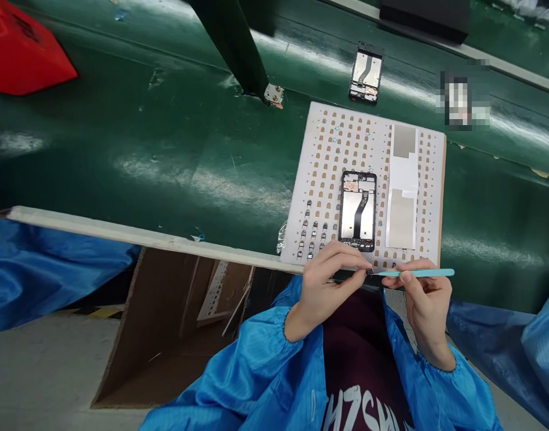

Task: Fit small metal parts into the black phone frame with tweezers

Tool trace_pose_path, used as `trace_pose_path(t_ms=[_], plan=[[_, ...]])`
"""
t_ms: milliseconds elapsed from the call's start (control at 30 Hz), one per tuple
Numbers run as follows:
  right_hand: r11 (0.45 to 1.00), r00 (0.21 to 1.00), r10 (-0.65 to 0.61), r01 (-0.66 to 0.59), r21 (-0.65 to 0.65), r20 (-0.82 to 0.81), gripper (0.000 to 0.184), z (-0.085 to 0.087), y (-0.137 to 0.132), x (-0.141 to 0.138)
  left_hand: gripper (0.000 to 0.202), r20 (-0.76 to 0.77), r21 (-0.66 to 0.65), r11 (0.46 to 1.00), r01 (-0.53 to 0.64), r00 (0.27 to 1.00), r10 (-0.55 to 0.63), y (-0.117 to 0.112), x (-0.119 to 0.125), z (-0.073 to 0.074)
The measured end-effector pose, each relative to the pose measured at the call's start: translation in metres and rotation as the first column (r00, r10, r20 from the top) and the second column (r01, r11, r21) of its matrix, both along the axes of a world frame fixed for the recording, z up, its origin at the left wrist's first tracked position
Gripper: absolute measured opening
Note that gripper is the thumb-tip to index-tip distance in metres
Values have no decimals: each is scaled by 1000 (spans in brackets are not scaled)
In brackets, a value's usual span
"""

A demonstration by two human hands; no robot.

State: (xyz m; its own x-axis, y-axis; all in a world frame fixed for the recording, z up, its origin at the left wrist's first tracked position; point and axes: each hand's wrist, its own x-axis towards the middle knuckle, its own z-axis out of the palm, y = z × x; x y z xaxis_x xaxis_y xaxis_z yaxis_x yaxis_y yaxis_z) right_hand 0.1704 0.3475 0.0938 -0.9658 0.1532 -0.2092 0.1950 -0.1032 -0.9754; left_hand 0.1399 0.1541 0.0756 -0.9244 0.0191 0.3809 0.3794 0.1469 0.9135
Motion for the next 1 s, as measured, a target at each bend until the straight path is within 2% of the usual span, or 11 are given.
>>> trace_pose_path(t_ms=[200, 333, 400, 500, 533, 600, 667, 700, 800, 933, 1000], plan=[[988, 982, -115, 129, 88, -151, 14, 2, -19, -5, 12, 210, 124, 991, -52, 977, 25, -3, 7, 9], [969, 953, -203, 229, 97, -226, 18, 12, -25, -29, 12, 233, -69, 968, -242, 939, 252, -50, 29, 17], [958, 940, -236, 268, 106, -246, 20, 15, -24, -45, 11, 185, -273, 860, -431, 854, 487, -89, 45, 11], [953, 942, -238, 273, 129, -237, 24, 16, -23, -69, 19, 108, -601, 582, -547, 666, 738, -153, 66, -20], [958, 949, -224, 257, 130, -223, 25, 15, -22, -76, 26, 135, -717, 506, -480, 617, 776, -173, 70, -35], [970, 965, -185, 209, 123, -186, 26, 14, -22, -89, 39, 327, -890, 435, -140, 471, 819, -205, 73, -69], [982, 981, -135, 151, 114, -137, 26, 13, -21, -100, 51, 519, -853, 473, 219, 271, 811, -225, 74, -97], [986, 987, -112, 125, 111, -113, 25, 13, -21, -106, 52, 574, -808, 500, 312, 227, 786, -230, 75, -107], [991, 996, -72, 77, 105, -55, 23, 12, -19, -121, 48, 545, -838, 476, 269, 339, 767, -239, 84, -115], [991, 996, -90, 91, 96, -9, 24, 8, -20, -138, 48, 158, -940, 279, -196, 473, 867, -241, 93, -84], [989, 994, -111, 112, 96, -14, 26, 3, -22, -144, 36, 10, -859, 289, -423, 551, 834, -234, 83, -63]])
